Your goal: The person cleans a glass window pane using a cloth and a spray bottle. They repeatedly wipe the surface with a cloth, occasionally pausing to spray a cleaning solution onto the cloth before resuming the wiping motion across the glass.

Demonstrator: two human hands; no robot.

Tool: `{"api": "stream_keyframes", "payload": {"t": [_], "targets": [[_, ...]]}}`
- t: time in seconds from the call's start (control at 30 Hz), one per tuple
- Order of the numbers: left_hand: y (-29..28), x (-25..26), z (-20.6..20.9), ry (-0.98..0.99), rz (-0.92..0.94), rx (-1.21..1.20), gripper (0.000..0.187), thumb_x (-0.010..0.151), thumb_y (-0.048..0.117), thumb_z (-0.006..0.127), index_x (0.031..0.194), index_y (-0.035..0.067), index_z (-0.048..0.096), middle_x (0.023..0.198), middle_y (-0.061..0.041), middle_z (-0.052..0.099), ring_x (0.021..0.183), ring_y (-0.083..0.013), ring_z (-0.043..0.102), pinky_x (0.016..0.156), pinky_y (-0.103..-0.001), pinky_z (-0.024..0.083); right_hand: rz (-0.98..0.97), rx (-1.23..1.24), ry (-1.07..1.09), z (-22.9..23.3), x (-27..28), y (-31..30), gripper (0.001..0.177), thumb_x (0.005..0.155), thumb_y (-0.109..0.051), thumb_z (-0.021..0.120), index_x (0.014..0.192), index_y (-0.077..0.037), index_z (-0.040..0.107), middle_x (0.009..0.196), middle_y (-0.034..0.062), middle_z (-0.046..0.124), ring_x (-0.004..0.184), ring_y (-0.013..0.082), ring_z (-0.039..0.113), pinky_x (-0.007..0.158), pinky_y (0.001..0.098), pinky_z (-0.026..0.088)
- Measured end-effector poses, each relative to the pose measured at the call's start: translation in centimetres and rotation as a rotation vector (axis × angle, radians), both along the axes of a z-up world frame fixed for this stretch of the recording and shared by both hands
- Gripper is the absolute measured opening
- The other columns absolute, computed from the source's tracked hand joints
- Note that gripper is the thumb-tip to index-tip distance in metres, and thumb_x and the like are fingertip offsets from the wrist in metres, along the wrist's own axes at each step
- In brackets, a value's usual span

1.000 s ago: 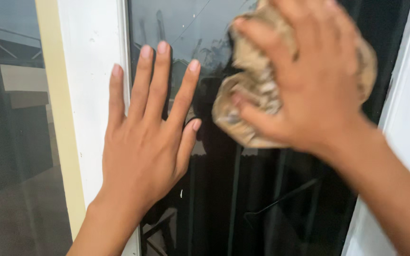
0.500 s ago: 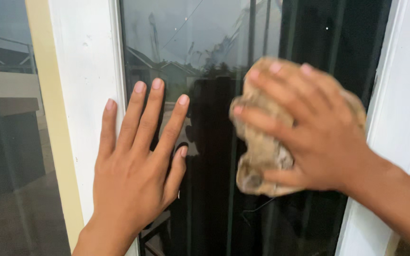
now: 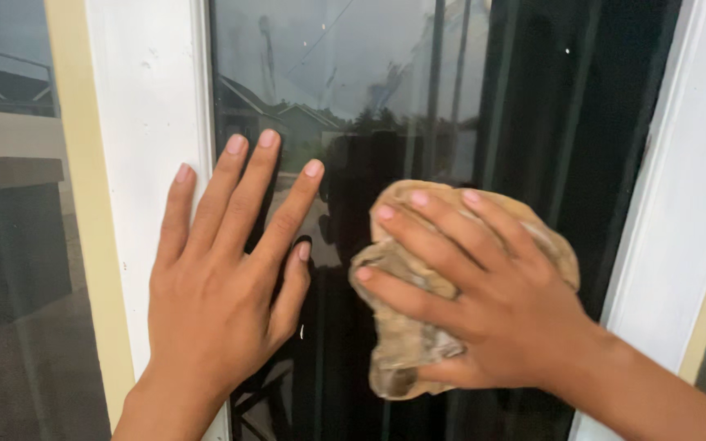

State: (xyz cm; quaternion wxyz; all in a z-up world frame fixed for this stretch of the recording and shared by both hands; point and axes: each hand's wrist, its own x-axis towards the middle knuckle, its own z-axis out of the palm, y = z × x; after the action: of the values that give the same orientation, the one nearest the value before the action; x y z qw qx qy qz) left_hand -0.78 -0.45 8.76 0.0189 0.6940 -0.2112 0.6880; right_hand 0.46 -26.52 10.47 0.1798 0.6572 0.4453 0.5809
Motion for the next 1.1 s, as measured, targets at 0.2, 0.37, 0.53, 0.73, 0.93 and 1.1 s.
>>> {"api": "stream_keyframes", "payload": {"t": [0.2,0.37,0.53,0.73,0.93,1.1], "targets": [[-0.2,-0.3,0.1,-0.006,0.018,0.000,0.062,0.092,0.023,0.060,0.153,0.020,0.052,0.162,-0.015,0.042,0.151,-0.0329,0.037,0.124,-0.056,0.022,-0.036,0.151,-0.076,2.6,-0.5,-3.6,0.079,0.079,-0.064,0.068,0.146,-0.029,0.051,0.158,0.0144,0.040,0.148,0.0352,0.036,0.122,0.0587,0.027],[-0.3,-0.7,0.0,0.003,0.008,-0.006,0.063,0.092,0.023,0.060,0.154,0.019,0.051,0.163,-0.014,0.041,0.152,-0.0327,0.036,0.125,-0.055,0.021,-0.036,0.345,-0.153,5.5,-0.6,-1.5,0.071,0.091,-0.053,0.072,0.153,-0.023,0.052,0.162,0.0159,0.042,0.155,0.0377,0.037,0.128,0.0589,0.028],[-0.2,-1.1,-0.1,0.019,0.002,-0.001,0.064,0.092,0.022,0.061,0.155,0.018,0.050,0.164,-0.015,0.039,0.153,-0.0330,0.033,0.126,-0.055,0.020,0.014,0.368,-0.140,4.0,-0.4,1.8,0.073,0.090,-0.054,0.073,0.153,-0.023,0.053,0.162,0.0178,0.041,0.153,0.0388,0.037,0.127,0.0607,0.026],[-0.7,-2.1,-2.3,0.061,-0.050,-0.032,0.065,0.092,0.024,0.062,0.155,0.016,0.048,0.164,-0.018,0.036,0.154,-0.0368,0.030,0.125,-0.058,0.018,0.020,0.045,-0.020,-3.4,-1.6,1.0,0.083,0.077,-0.066,0.072,0.148,-0.027,0.055,0.159,0.0138,0.044,0.149,0.0362,0.038,0.121,0.0609,0.028],[-0.9,-2.4,-6.2,0.102,-0.055,-0.032,0.066,0.089,0.025,0.063,0.153,0.018,0.050,0.163,-0.019,0.036,0.154,-0.0382,0.029,0.123,-0.060,0.018,-0.059,0.140,0.010,-4.9,-2.6,-4.0,0.079,0.078,-0.065,0.073,0.146,-0.028,0.057,0.159,0.0126,0.043,0.149,0.0368,0.037,0.120,0.0588,0.018],[-0.6,-2.1,-7.5,0.100,-0.034,-0.019,0.063,0.089,0.025,0.064,0.151,0.021,0.053,0.163,-0.017,0.039,0.153,-0.0362,0.031,0.124,-0.059,0.019,-0.153,0.519,0.016,-2.8,-3.3,-2.0,0.084,0.083,-0.056,0.075,0.155,-0.021,0.050,0.167,0.0232,0.033,0.156,0.0431,0.028,0.123,0.0721,0.009]]}}
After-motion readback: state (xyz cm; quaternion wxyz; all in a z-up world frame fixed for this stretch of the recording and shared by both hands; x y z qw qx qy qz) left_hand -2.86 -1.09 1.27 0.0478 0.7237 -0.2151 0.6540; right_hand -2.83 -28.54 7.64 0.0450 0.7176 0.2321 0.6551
